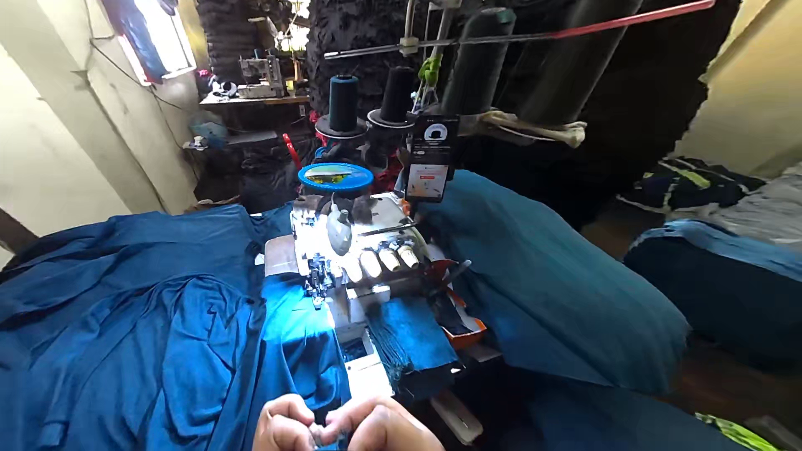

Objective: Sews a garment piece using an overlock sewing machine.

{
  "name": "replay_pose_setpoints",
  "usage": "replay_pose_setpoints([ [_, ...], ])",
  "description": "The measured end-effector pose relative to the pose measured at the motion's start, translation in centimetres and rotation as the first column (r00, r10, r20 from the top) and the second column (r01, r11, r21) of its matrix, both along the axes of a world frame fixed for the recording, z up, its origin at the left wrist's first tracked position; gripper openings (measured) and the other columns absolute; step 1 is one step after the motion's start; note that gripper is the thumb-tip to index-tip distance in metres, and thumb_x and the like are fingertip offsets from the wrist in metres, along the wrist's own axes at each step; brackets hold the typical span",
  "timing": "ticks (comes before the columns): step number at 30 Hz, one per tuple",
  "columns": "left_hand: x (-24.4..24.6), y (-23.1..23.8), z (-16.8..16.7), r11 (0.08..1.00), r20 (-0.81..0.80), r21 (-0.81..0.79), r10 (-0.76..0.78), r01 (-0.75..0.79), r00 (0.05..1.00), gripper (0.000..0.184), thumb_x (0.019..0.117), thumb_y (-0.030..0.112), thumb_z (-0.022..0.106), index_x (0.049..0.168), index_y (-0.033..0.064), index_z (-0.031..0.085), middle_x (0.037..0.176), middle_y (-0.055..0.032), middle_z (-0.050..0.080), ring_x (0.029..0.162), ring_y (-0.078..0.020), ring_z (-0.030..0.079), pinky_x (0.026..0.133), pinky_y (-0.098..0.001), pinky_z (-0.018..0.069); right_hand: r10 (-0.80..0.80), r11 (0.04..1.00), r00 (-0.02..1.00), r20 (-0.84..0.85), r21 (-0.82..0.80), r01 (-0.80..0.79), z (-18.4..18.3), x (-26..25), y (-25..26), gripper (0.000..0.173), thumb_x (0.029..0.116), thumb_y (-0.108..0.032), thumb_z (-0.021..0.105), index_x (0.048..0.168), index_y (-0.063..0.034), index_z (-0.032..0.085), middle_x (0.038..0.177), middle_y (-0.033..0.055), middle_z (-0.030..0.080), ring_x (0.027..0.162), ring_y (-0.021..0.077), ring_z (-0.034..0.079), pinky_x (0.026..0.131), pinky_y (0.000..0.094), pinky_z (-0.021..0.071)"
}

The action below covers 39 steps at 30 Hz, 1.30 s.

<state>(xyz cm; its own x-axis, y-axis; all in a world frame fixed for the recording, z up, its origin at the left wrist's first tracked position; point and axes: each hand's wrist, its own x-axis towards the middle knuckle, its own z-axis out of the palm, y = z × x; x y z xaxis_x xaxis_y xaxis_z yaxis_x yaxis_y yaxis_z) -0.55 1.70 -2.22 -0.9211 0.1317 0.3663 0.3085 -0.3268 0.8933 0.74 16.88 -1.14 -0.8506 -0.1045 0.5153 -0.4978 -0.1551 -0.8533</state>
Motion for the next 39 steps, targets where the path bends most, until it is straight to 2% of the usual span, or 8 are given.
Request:
replay_pose_setpoints([
  [3,-1.3,-1.5,-0.1,0.998,-0.017,-0.053,-0.046,0.045,0.999,0.002,0.0993,0.024,0.066,0.1,0.0256,0.065,0.11,0.0141,0.066,0.105,-0.0004,0.064,0.094,-0.0239,0.0553,-0.033,0.995,0.999,0.035,-0.094,0.036,-0.2,-0.3,0.4,0.006,0.0999,-0.01,0.064,0.103,-0.0074,0.061,0.101,0.0002,0.071,0.104,0.0087,0.069,0.104,0.0393,0.0538],
  [9,-2.6,-5.2,2.7,0.947,-0.034,-0.278,-0.174,0.158,0.984,0.012,0.1051,0.023,0.055,0.116,0.0241,0.06,0.112,0.0186,0.064,0.103,0.0084,0.06,0.089,-0.0143,0.052,-0.028,0.956,0.998,-0.064,0.289,0.045,0.0,-1.5,3.1,0.015,0.1066,-0.024,0.055,0.113,-0.0109,0.054,0.101,-0.0041,0.061,0.095,-0.0051,0.059,0.084,0.0136,0.0512],
  [15,-3.7,-7.5,1.9,0.549,-0.281,-0.829,-0.246,-0.106,0.928,0.023,0.0862,0.009,0.071,0.109,0.013,0.068,0.102,-0.0064,0.064,0.099,-0.0152,0.062,0.086,-0.0271,0.0536,-0.131,0.355,0.86,-0.494,0.786,0.505,-0.2,-2.2,3.9,0.009,0.0871,-0.023,0.072,0.092,-0.0166,0.069,0.108,0.0081,0.071,0.09,0.0242,0.07,0.064,0.0353,0.0593],
  [22,-3.7,-7.0,-0.1,0.76,-0.243,-0.638,-0.045,-0.125,0.969,0.017,0.1015,0.025,0.063,0.1,0.0104,0.071,0.1,0.0018,0.069,0.099,-0.0002,0.063,0.087,-0.0155,0.0527,-0.253,0.474,0.84,-0.481,0.695,0.541,-1.0,-2.6,3.7,0.025,0.0988,-0.032,0.059,0.082,-0.0155,0.067,0.092,0.0007,0.073,0.086,0.0136,0.065,0.071,0.026,0.0504],
  [26,-2.5,-6.0,0.8,0.66,-0.211,-0.704,0.156,-0.261,0.965,0.022,0.0975,0.018,0.066,0.11,0.0021,0.075,0.106,-0.0073,0.075,0.098,-0.0062,0.07,0.09,-0.0192,0.0556,-0.34,0.445,0.832,-0.439,0.704,0.553,-1.7,-2.5,2.4,0.018,0.0902,-0.025,0.066,0.077,-0.0133,0.065,0.076,0.0015,0.066,0.075,0.0144,0.063,0.064,0.0257,0.0502],
  [30,-3.6,-6.4,-0.8,0.655,-0.354,-0.658,0.167,-0.372,0.92,0.01,0.0991,0.022,0.065,0.1,0.0146,0.071,0.098,0.004,0.068,0.098,-0.0011,0.063,0.09,-0.0176,0.0514,-0.263,0.671,0.964,-0.05,0.708,0.219,-1.8,-1.6,1.3,0.023,0.0924,-0.011,0.07,0.114,-0.0046,0.074,0.087,0.0042,0.075,0.076,0.0149,0.072,0.071,0.0351,0.0609],
  [33,-6.2,-5.4,0.1,0.651,-0.518,-0.584,0.16,-0.484,0.84,0.009,0.1034,0.028,0.059,0.103,0.0237,0.067,0.104,0.0071,0.065,0.106,-0.0032,0.06,0.095,-0.0238,0.048,-0.179,0.812,0.966,0.188,0.583,0.037,-2.3,-2.0,0.5,0.013,0.0955,-0.011,0.066,0.1,-0.003,0.076,0.082,0.0067,0.075,0.072,0.0126,0.07,0.069,0.0337,0.059],
  [39,-14.3,-1.5,-1.5,0.471,-0.598,-0.666,0.125,-0.578,0.792,0.012,0.0942,0.022,0.065,0.095,0.0154,0.075,0.116,-0.004,0.065,0.116,-0.0218,0.059,0.099,-0.0423,0.0482,-0.558,0.695,0.829,0.017,0.555,0.457,-7.3,-7.6,0.0,0.019,0.0909,-0.028,0.068,0.085,-0.0121,0.076,0.101,0.0018,0.069,0.097,0.0138,0.064,0.085,0.0324,0.0536],
])
